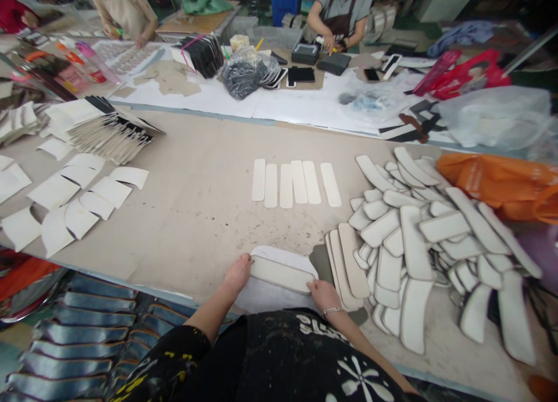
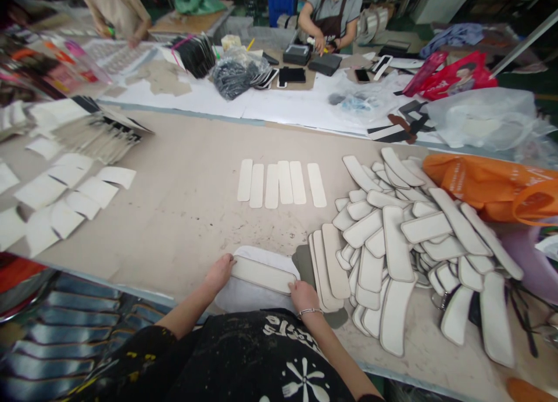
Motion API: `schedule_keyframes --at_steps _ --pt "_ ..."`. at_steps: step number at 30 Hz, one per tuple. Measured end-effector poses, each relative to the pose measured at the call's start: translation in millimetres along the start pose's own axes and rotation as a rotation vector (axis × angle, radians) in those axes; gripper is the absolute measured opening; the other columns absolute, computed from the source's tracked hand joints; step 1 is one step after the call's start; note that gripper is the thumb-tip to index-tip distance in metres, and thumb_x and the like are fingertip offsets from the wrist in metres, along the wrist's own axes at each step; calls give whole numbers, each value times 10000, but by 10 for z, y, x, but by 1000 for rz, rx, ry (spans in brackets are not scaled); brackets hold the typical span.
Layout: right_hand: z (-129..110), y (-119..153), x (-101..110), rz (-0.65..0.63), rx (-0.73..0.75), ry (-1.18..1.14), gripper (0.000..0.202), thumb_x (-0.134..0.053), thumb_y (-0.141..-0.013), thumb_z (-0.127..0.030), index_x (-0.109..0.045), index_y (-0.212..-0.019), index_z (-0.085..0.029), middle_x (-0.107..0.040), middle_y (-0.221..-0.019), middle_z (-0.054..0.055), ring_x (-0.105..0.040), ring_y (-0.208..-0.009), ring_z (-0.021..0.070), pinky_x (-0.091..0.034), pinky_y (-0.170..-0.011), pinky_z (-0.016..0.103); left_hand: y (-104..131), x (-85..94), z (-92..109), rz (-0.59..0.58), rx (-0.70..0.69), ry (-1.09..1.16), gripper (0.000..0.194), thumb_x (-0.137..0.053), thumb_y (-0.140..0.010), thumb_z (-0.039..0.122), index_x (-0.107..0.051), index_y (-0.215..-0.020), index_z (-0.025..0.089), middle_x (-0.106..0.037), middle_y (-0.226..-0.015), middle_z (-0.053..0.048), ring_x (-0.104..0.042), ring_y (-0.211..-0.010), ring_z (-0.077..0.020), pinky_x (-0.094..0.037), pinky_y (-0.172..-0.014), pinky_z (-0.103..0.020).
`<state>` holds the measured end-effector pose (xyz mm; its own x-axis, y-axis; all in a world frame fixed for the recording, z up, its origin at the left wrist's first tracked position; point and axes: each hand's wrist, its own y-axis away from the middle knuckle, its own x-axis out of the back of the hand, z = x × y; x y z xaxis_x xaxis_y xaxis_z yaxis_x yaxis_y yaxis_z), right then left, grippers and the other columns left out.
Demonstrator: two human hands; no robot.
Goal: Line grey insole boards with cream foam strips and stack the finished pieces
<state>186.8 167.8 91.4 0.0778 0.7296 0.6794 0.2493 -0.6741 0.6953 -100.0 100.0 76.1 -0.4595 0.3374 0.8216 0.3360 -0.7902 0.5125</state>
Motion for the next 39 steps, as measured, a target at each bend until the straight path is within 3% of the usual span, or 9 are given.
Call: schedule_keyframes --at_steps 11,17,23,28,30,35,39 --pt "-14 -10 -13 18 -17 -18 427 -340 -875 -420 -671 -756 -179 -686 -839 105 -624 -809 206 -396 -666 270 -14 -20 -47 66 -41 95 132 -423 -870 269 -505 -889 167 -620 -867 -70 -585 -842 -173 -389 -724 -261" --pt "-8 -5 2 19 -7 -16 419 -364 -859 -431 -670 -715 -183 -689 -810 102 -626 -788 208 -395 -661 272 42 -29 -109 122 -25 163 198 -459 -850 305 -468 -983 158 -613 -794 -46 -597 -762 -169 -407 -675 -261" --pt "-16 6 39 14 1 -4 420 -373 -853 -436 -676 -721 -177 -689 -812 111 -628 -798 218 -400 -670 279 18 -56 -143 148 -29 193 156 -508 -812 292 -513 -899 164 -605 -792 -37 -585 -782 -169 -427 -709 -272" --pt "-28 20 49 11 9 7 430 -356 -866 -421 -683 -748 -169 -688 -834 123 -629 -817 223 -410 -678 282 37 0 -279 169 -30 226 147 -482 -812 209 -532 -942 163 -618 -774 -16 -598 -725 -132 -464 -706 -254" --pt "-30 21 45 12 10 7 429 -350 -872 -414 -684 -768 -165 -687 -848 127 -629 -828 222 -414 -686 281 115 31 -352 207 -41 224 167 -436 -840 211 -539 -961 158 -619 -845 -43 -602 -791 -139 -474 -758 -273" --pt "-34 13 29 17 -1 10 415 -356 -875 -400 -684 -819 -151 -682 -895 140 -624 -869 220 -419 -729 284 360 -4 -374 246 -194 189 273 -438 -861 291 -555 -1080 176 -538 -1127 -92 -519 -1047 -178 -403 -957 -323" --pt "-47 5 19 22 -24 20 395 -381 -866 -405 -684 -845 -152 -684 -911 139 -627 -879 216 -426 -732 281 398 -144 -293 256 -404 55 340 -436 -870 323 -544 -1158 178 -500 -1233 -98 -455 -1108 -218 -381 -992 -371"
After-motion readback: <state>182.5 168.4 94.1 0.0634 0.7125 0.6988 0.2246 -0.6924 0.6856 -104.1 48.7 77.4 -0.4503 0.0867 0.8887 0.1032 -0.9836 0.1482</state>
